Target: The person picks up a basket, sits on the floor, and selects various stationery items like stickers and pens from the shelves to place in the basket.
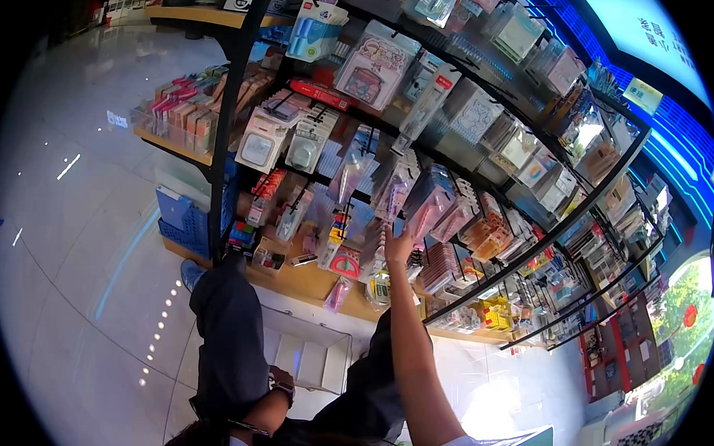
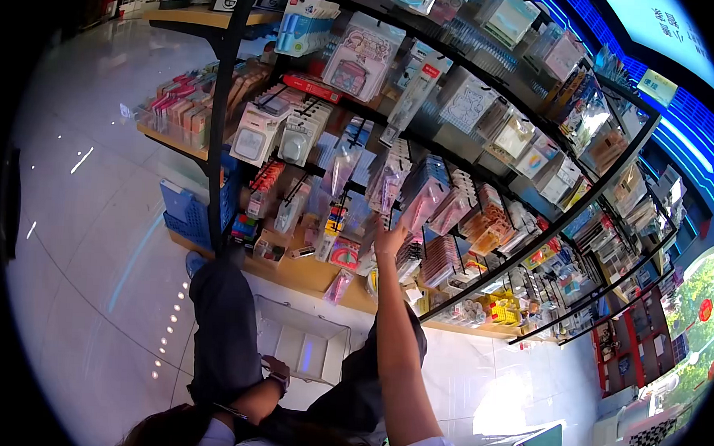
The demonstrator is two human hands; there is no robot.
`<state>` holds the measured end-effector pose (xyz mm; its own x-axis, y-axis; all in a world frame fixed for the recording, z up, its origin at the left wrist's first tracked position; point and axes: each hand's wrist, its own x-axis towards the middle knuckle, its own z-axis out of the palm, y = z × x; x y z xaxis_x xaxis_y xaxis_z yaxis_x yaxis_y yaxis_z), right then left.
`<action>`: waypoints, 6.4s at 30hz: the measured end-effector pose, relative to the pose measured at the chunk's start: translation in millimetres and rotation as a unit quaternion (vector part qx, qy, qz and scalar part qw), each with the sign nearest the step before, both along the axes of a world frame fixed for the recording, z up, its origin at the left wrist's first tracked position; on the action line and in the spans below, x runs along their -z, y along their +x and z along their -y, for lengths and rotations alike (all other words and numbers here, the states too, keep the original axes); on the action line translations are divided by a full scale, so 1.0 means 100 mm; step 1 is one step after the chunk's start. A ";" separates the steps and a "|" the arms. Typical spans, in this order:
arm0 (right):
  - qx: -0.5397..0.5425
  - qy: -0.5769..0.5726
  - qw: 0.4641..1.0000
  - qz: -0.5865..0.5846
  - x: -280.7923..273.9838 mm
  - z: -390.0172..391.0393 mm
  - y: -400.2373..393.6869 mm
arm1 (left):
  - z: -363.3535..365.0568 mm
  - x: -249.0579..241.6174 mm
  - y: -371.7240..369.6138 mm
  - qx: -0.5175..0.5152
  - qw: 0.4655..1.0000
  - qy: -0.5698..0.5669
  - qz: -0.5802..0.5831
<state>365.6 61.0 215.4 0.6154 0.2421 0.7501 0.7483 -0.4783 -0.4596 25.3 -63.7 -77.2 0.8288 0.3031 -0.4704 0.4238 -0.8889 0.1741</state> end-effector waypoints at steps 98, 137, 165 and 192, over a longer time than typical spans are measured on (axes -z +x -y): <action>-0.146 0.201 0.653 -0.715 3.10 1.29 -2.15 | 0.11 -0.92 -0.28 -0.128 0.894 0.000 0.430; -0.133 -0.014 0.661 -0.739 2.60 1.19 -2.61 | -0.07 -0.57 0.03 -0.514 0.558 -0.492 0.428; -0.136 -0.103 0.689 -0.704 3.78 1.02 -2.34 | -0.23 -0.39 0.24 -0.553 0.635 -0.346 0.413; -0.194 -0.209 0.789 -0.545 2.59 1.06 -2.40 | -0.17 -0.40 0.21 -0.536 0.637 -0.375 0.408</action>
<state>126.0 -44.8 -43.9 0.6586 0.6564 -0.3680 0.1447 -0.5903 -0.7941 45.8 -46.4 -37.0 0.3966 0.8442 -0.3606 0.2129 0.2975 0.9307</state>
